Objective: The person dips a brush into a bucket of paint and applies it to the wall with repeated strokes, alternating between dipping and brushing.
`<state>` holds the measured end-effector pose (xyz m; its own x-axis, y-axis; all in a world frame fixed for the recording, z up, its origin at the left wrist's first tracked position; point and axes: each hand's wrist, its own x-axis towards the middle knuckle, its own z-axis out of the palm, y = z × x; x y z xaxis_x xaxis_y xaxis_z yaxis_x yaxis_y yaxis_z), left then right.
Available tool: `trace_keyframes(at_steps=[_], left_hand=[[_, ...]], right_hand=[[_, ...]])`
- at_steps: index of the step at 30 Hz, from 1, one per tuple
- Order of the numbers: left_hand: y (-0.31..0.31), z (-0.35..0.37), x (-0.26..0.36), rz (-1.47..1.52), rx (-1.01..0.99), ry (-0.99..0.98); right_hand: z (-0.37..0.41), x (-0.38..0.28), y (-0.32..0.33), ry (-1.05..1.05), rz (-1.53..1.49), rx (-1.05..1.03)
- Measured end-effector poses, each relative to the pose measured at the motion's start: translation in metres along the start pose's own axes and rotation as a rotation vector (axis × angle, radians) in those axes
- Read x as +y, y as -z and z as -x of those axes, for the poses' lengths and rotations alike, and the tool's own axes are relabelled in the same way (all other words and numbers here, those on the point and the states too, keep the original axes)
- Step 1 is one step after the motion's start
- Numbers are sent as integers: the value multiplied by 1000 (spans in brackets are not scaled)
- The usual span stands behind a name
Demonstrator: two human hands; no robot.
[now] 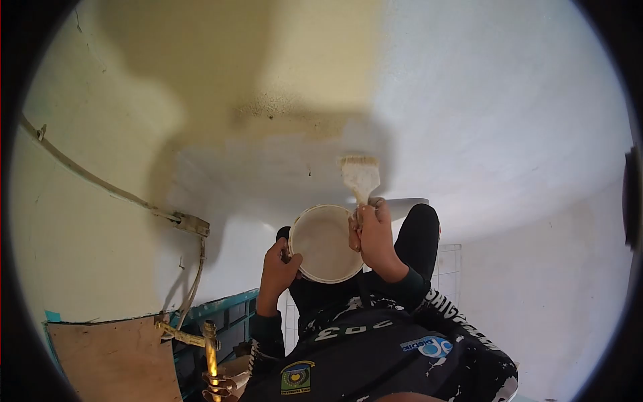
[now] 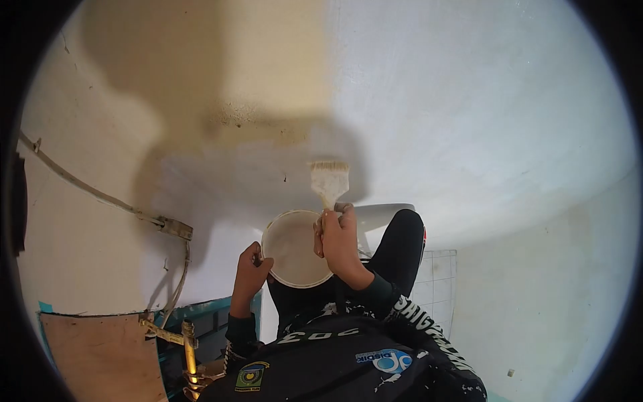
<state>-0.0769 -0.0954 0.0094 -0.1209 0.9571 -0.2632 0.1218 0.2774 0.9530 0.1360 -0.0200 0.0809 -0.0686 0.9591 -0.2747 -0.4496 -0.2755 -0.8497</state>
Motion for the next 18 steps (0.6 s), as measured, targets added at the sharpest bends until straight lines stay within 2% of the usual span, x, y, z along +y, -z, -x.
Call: trace_keyframes(at_steps=[5, 11, 14, 18], left_hand=[[1, -1, -1, -7, -16, -17], [2, -1, -6, 19, -16, -27], [3, -2, -5, 28, -28, -18], [-1, 2, 4, 7, -18, -7]], right_hand=[[-19, 19, 0, -53, 125, 68], [-23, 16, -6, -116, 99, 100], [-25, -7, -18, -9, 71, 76], [-8, -70, -54, 32, 36, 43]])
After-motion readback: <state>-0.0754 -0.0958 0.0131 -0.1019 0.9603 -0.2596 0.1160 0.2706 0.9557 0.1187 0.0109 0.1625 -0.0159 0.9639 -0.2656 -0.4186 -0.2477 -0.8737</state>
